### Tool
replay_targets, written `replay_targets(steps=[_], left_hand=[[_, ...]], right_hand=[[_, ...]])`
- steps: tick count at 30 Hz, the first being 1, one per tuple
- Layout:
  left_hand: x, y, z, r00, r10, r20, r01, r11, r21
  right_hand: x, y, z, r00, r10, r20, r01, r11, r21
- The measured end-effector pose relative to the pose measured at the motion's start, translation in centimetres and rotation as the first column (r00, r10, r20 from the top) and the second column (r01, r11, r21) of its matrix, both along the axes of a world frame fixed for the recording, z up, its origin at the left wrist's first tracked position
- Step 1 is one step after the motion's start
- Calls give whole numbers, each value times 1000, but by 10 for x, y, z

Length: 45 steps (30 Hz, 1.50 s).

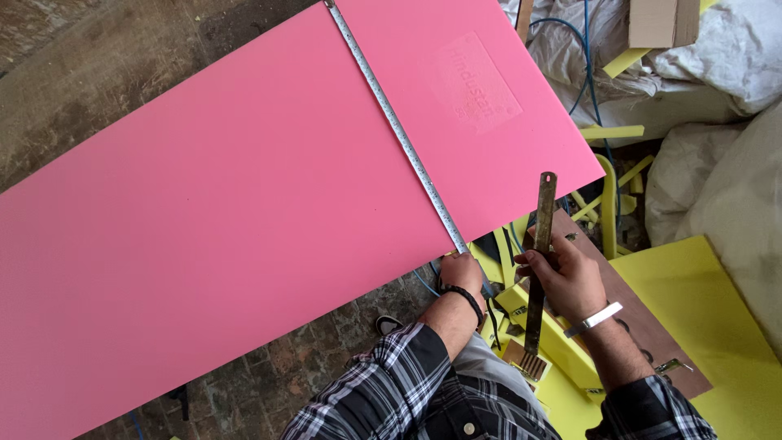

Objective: The person measures and cuts a large pink foam board using a metal ruler and a utility knife, then sprays the surface with a paint sprayer. The person handles the board, ruler, knife, and sprayer throughout the process.

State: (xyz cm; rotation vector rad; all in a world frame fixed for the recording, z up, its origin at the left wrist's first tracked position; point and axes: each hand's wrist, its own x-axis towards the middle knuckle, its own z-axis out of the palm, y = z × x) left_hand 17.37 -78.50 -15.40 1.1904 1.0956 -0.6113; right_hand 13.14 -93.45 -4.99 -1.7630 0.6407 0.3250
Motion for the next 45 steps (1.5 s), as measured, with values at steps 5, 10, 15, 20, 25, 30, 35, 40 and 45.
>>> replay_targets(steps=[5,10,15,20,25,30,35,40,45], left_hand=[[-9,10,-9,994,29,108,-19,995,-93],[-17,73,-8,963,25,269,44,968,-246],[-5,177,17,839,-457,297,437,889,134],[-19,270,76,602,-791,-111,678,433,593],[-44,338,128,440,-844,-307,754,162,637],[-67,397,158,479,-846,-232,753,261,604],[-83,481,151,551,-816,-173,672,310,673],[-97,660,121,556,-825,-105,521,248,817],[-75,816,120,536,-794,-288,601,119,791]], right_hand=[[-2,-2,-14,996,28,-80,-38,992,-122],[16,16,-30,1000,27,-10,-27,1000,14],[42,72,-37,976,195,93,-209,962,179],[37,166,-38,915,400,50,-382,819,428],[13,261,-33,850,527,1,-489,787,376],[-10,348,-43,967,245,-67,-206,913,352],[9,386,-53,991,-115,65,88,940,330],[70,356,-33,895,-410,177,369,902,225],[105,355,-21,751,-596,285,566,803,187]])
